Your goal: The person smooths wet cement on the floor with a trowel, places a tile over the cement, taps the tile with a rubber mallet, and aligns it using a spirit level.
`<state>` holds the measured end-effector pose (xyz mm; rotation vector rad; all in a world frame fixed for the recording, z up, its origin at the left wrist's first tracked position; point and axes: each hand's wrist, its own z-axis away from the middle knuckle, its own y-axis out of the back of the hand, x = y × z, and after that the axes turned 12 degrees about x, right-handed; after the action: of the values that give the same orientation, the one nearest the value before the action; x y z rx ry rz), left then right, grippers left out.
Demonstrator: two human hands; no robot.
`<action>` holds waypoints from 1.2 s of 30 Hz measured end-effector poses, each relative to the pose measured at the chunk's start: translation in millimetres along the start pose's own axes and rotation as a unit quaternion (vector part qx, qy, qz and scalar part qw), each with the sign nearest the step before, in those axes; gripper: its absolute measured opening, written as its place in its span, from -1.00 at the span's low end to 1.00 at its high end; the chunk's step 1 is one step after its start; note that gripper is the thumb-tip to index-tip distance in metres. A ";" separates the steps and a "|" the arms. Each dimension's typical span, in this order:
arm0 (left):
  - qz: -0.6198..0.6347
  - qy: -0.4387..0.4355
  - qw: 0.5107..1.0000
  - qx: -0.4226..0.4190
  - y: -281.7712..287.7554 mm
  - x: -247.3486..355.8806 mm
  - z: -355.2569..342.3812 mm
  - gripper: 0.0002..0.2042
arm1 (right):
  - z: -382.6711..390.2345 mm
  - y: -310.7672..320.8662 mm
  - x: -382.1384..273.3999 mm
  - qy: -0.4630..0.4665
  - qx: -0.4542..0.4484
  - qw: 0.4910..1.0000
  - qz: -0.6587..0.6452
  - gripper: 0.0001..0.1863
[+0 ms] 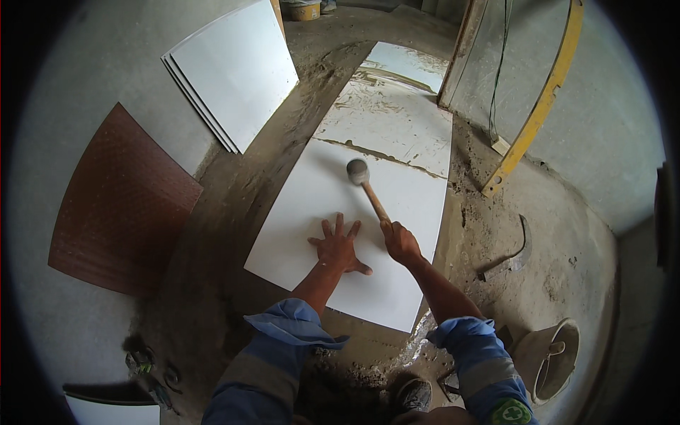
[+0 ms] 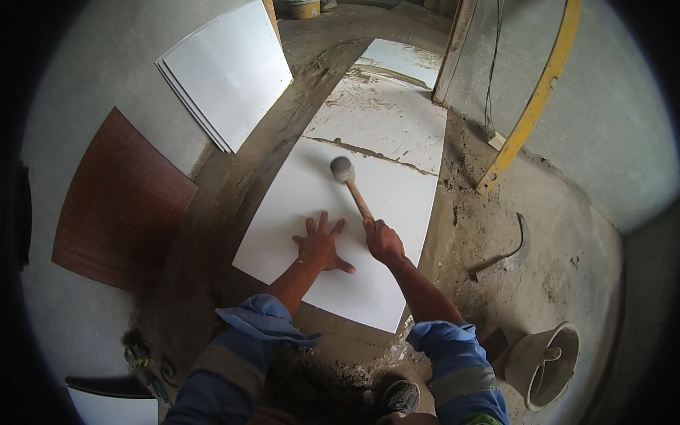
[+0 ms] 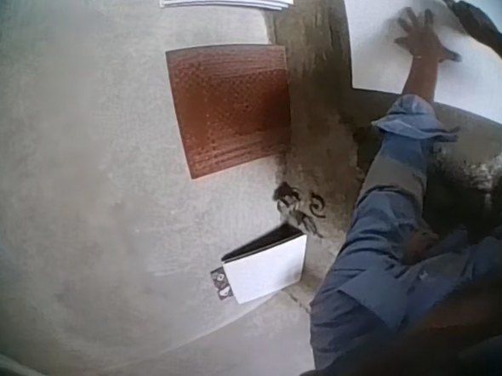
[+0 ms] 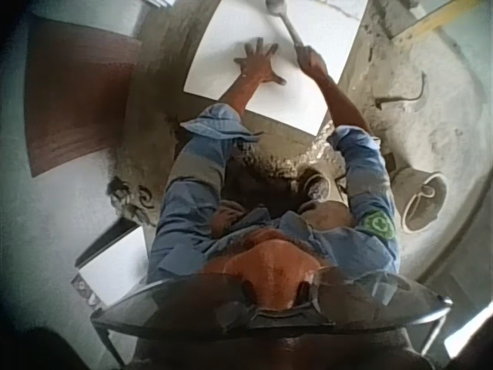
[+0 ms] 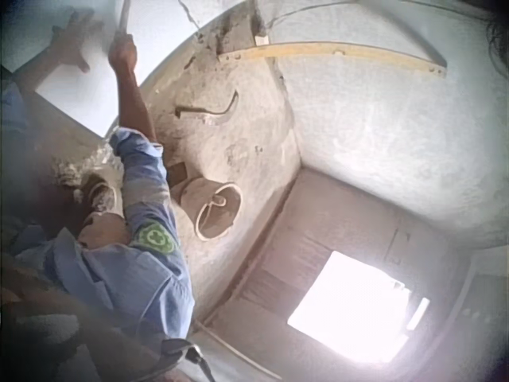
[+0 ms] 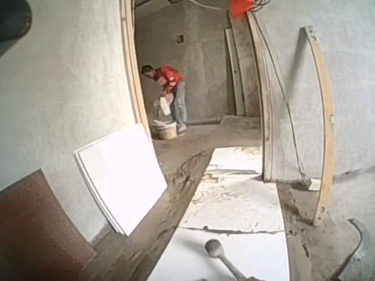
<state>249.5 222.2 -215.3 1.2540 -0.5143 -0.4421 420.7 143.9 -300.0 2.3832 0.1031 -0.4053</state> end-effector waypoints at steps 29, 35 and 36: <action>-0.022 0.016 0.999 -0.025 5.3 -14.1 3.2 0.34 | -26.9 -17.0 -41.5 -0.238 -0.236 0.935 -0.116 -0.65; -0.017 0.004 1.000 -0.020 4.4 -6.5 -0.4 0.34 | -11.9 -32.3 -22.4 -0.071 -0.111 0.988 -0.078 -0.74; -0.016 0.003 1.000 -0.022 3.5 -5.8 -0.2 0.34 | -6.7 -34.0 -20.0 -0.073 -0.112 0.988 -0.077 -0.74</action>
<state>245.1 226.6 -212.8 1.2218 -0.4767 -0.4746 397.2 174.5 -310.6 2.1239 0.2536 -0.6078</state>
